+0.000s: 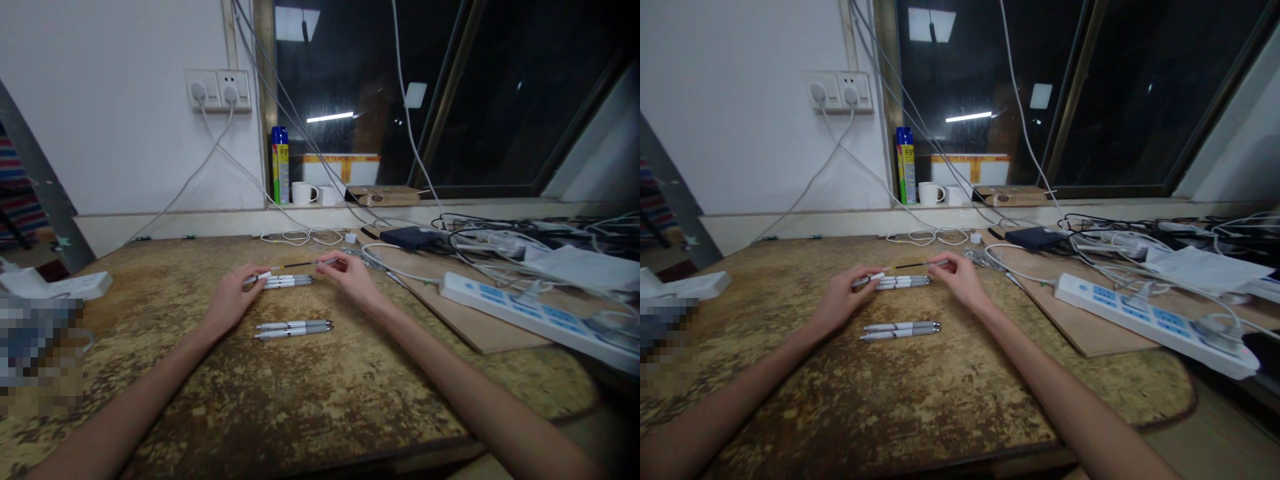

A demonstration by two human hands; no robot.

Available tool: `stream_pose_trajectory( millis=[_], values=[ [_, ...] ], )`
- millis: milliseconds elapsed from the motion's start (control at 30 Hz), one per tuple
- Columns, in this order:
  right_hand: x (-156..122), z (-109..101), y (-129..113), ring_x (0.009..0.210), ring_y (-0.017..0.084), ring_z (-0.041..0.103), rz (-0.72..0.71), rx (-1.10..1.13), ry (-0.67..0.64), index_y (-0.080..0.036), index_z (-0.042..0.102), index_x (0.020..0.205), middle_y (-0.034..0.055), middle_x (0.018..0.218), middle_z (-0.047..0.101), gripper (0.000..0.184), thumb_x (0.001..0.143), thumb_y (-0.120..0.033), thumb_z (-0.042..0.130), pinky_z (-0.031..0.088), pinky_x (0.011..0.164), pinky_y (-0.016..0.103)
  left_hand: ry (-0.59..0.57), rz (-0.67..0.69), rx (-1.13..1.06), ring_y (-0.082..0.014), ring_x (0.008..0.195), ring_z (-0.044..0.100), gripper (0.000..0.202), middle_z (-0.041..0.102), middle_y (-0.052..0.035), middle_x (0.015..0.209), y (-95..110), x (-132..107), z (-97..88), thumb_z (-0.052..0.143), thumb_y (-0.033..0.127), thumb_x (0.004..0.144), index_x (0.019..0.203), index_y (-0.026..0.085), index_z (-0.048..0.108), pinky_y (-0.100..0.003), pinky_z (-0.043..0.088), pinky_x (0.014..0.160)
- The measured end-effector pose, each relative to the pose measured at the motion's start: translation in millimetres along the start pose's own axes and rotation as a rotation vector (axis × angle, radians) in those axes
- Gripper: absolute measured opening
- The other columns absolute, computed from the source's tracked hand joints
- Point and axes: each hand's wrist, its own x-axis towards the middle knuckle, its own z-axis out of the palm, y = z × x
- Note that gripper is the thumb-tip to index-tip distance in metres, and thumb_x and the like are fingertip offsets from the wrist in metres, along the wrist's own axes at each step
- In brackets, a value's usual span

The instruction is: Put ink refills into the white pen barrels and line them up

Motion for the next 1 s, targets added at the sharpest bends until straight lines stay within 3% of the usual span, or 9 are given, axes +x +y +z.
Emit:
stream_pose_trajectory(
  millis=[267, 433, 600, 1000],
  values=[
    [-2.9, 1.1, -7.4, 0.086, 0.024, 0.073, 0.041, 0.014, -0.003, -0.019, 0.073, 0.096, 0.0079, 0.091, 0.078, 0.032, 0.076, -0.043, 0.079, 0.055, 0.086, 0.039, 0.041, -0.051, -0.009, -0.0251, 0.102, 0.07, 0.03, 0.076, -0.005, 0.115, 3.1, -0.3, -2.3, 0.059, 0.033, 0.092, 0.117, 0.024, 0.073, -0.038, 0.053, 0.095],
    [-2.2, 1.0, -6.9, 0.086, 0.023, 0.071, 0.048, 0.081, 0.024, -0.017, 0.074, 0.09, 0.0086, 0.09, 0.076, 0.037, 0.077, -0.051, 0.077, 0.054, 0.091, 0.04, 0.05, -0.08, -0.033, -0.0237, 0.094, 0.072, 0.027, 0.078, -0.004, 0.105, 5.5, 0.1, -4.7, 0.061, 0.032, 0.09, 0.112, 0.024, 0.073, -0.035, 0.055, 0.087],
    [-1.8, 1.8, -3.2, 0.081, 0.02, 0.07, 0.155, 0.224, 0.035, -0.017, 0.073, 0.085, 0.011, 0.102, 0.076, 0.045, 0.076, -0.061, 0.074, 0.056, 0.085, 0.038, 0.065, -0.058, -0.05, -0.023, 0.095, 0.071, 0.024, 0.077, -0.0034, 0.105, 7.8, 0.0, -6.7, 0.061, 0.032, 0.09, 0.109, 0.023, 0.073, -0.033, 0.053, 0.086],
    [-3.5, 3.8, 1.4, 0.068, 0.015, 0.066, 0.198, 0.211, -0.004, -0.014, 0.074, 0.08, 0.0095, 0.082, 0.074, 0.044, 0.081, -0.058, 0.069, 0.052, 0.069, 0.027, 0.073, -0.003, -0.041, -0.0211, 0.092, 0.068, 0.028, 0.075, -0.0056, 0.107, 3.8, 2.4, -5.8, 0.06, 0.035, 0.091, 0.111, 0.023, 0.076, -0.029, 0.051, 0.077]
  ],
)
